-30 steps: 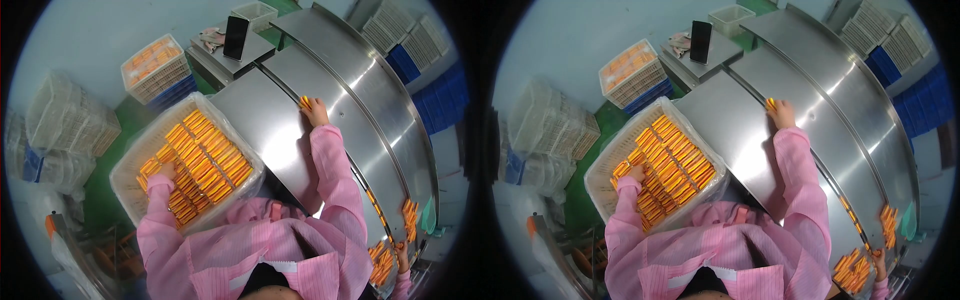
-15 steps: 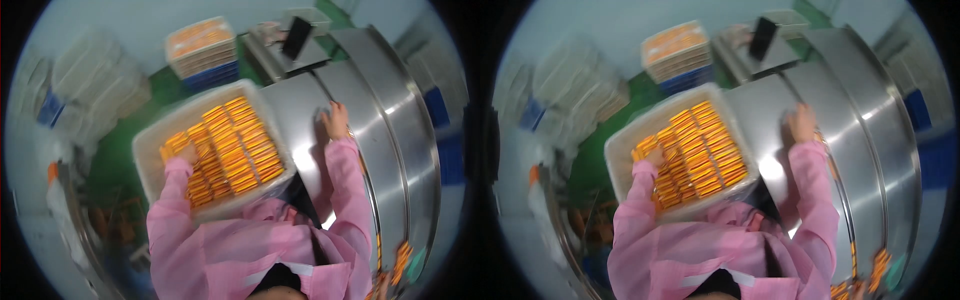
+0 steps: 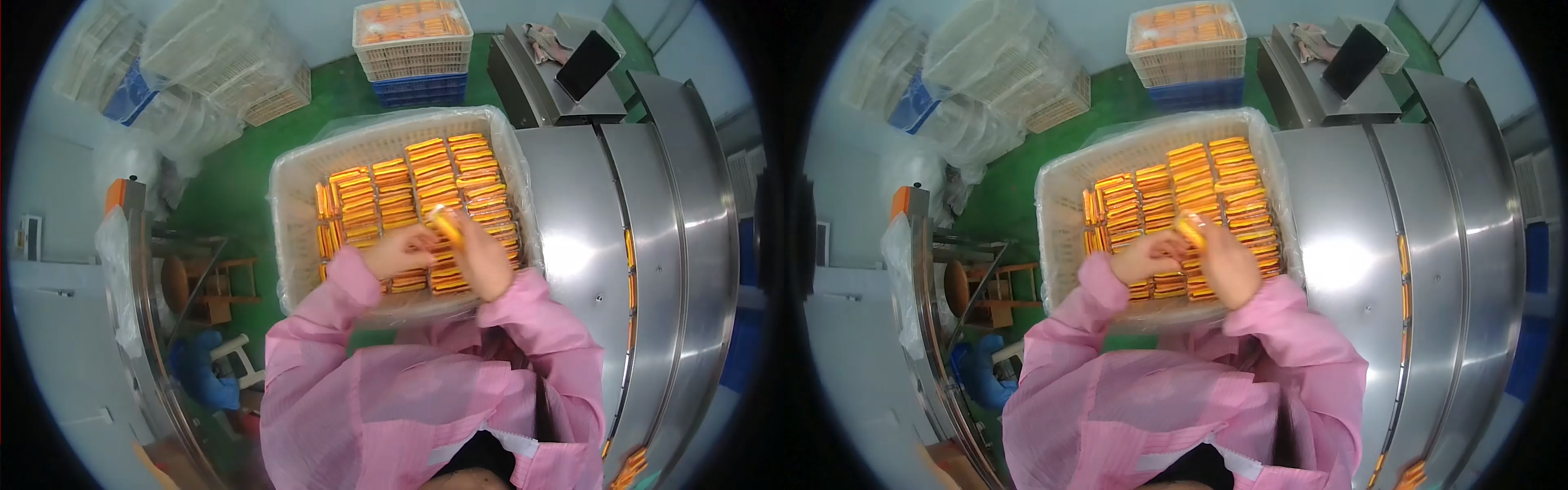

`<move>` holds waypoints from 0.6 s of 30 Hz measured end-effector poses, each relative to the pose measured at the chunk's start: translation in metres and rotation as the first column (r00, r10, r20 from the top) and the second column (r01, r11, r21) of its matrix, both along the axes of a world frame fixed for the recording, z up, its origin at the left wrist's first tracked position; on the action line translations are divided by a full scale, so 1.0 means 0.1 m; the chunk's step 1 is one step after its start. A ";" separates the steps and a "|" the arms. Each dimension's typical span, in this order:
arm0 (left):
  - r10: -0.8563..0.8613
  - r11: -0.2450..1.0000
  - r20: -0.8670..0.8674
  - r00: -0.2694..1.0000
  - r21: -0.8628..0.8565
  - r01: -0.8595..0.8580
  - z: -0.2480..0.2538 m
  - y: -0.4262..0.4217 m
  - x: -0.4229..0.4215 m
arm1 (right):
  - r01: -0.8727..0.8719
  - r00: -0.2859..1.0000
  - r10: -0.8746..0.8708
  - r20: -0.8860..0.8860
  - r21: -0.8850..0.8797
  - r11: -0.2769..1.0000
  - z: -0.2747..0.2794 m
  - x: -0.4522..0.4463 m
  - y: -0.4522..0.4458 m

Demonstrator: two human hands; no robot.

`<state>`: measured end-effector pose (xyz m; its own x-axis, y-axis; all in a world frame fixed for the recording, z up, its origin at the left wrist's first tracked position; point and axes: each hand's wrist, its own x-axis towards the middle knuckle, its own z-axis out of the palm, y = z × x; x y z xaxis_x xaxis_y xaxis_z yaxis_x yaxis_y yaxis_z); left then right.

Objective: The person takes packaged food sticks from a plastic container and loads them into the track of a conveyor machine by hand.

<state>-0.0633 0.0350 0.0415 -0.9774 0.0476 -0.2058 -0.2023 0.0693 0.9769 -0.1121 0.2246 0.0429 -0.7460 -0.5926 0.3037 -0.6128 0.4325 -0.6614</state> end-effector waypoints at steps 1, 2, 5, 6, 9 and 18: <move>-0.208 0.965 0.165 0.964 -0.124 0.230 -0.04 -0.31 -0.05 | -0.003 0.997 0.006 0.078 -0.047 0.999 0.05 -0.06 0.21; -0.019 0.915 0.099 0.995 -0.400 0.057 -0.22 -0.65 -0.09 | -0.003 0.989 0.017 0.150 -0.094 0.996 0.10 -0.13 0.44; 0.534 0.534 0.032 0.845 -0.787 -0.308 -0.64 -1.55 -0.08 | 0.441 0.697 -0.068 0.714 -0.352 0.826 0.27 -0.18 1.21; 0.575 0.369 -0.054 0.816 -0.873 -0.318 -0.82 -1.77 -0.08 | 0.452 0.725 -0.072 0.685 -0.395 0.799 0.12 -0.28 1.55; 0.693 0.211 -0.025 0.720 -0.949 -0.235 -1.07 -1.95 -0.18 | 0.665 0.673 -0.301 0.676 -0.374 0.646 0.10 -0.35 2.21; 0.572 0.267 0.149 0.806 -0.964 -0.012 -0.82 -1.60 -0.46 | 0.872 0.482 -0.681 0.551 -0.226 0.434 -0.22 -0.51 3.18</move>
